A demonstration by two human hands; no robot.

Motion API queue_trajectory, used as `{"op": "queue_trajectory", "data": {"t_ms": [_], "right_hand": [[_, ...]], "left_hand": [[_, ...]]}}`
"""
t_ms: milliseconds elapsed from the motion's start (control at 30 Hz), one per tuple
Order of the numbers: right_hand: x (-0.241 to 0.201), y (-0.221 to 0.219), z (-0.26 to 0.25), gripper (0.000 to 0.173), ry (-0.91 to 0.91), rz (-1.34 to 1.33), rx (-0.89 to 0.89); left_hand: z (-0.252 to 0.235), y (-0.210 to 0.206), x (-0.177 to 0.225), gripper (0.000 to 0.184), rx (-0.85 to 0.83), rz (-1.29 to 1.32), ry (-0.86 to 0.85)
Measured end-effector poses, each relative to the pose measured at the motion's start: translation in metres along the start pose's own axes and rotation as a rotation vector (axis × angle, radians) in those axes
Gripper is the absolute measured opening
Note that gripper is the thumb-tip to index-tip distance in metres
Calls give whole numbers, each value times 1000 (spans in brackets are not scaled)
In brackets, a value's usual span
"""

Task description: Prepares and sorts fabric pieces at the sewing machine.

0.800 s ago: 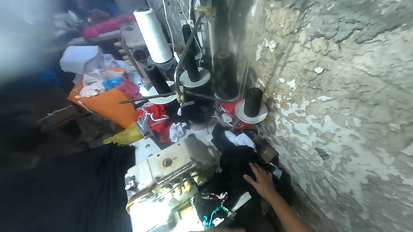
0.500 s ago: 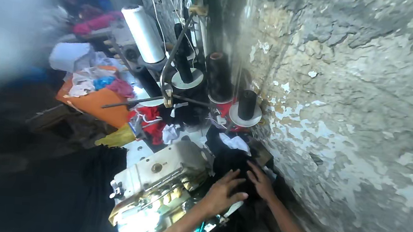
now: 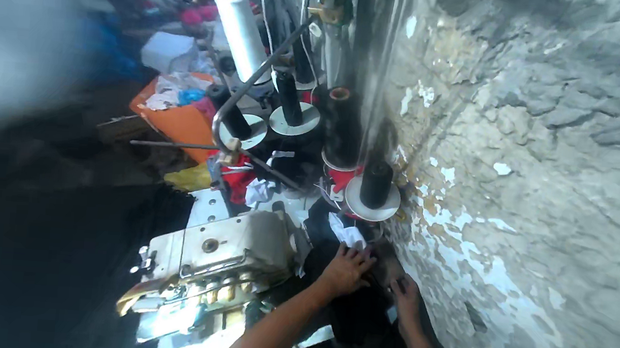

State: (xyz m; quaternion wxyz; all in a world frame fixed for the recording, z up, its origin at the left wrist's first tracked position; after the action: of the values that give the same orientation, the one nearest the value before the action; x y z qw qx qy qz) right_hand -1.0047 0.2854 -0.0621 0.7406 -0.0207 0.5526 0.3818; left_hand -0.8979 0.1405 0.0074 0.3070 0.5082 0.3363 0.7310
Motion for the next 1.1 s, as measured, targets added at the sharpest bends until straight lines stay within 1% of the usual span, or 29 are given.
{"op": "queue_trajectory", "data": {"t_ms": [67, 133, 200, 233, 300, 333, 400, 533, 667, 800, 900, 1033, 1100], "right_hand": [[2, 0, 1, 57, -16, -60, 25], [4, 0, 2, 59, -45, -110, 26], [4, -2, 1, 61, -44, -99, -3], [2, -3, -1, 60, -37, -65, -23], [-2, -5, -4, 50, -32, 22, -33], [-3, -6, -6, 48, -33, 49, -38], [-2, -9, -9, 49, -18, 61, -62], [-7, -16, -6, 42, 46, 66, -84], [-7, -16, -5, 39, 83, 153, -102], [-9, -15, -2, 41, 102, 314, -116], [-3, -16, 0, 42, 104, 341, -108], [-3, -16, 1, 42, 118, 479, -110], [-3, -15, 0, 42, 122, 469, -113]], "left_hand": [[4, -2, -13, 63, -31, 28, 110], [8, -2, -22, 64, -23, 56, 186], [11, -2, -26, 65, -12, 68, 226], [11, -2, -27, 65, -12, 66, 235], [14, -2, -25, 64, 9, 59, 223], [15, -2, -25, 64, 20, 57, 212], [17, -3, -25, 63, 27, 51, 198], [22, -5, -27, 62, 38, 66, 200], [25, -4, -26, 61, 57, 87, 188], [26, -4, -24, 58, 81, 106, 149], [25, -3, -21, 56, 92, 100, 127], [23, -5, -19, 56, 51, 76, 130], [22, -6, -15, 54, 74, 67, 87]]}}
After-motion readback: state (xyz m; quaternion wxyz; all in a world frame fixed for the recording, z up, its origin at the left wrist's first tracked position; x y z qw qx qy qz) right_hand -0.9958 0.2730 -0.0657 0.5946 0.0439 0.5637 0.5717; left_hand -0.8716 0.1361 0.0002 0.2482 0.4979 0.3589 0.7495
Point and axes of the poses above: each hand's wrist, its own z-axis away from the middle knuckle, its own y-axis out of the back of the hand, x = y × z, the point moved 7 cm from there along -z, towards the middle knuckle, and after that the axes turned 9 degrees about z, right-handed, at the moved point
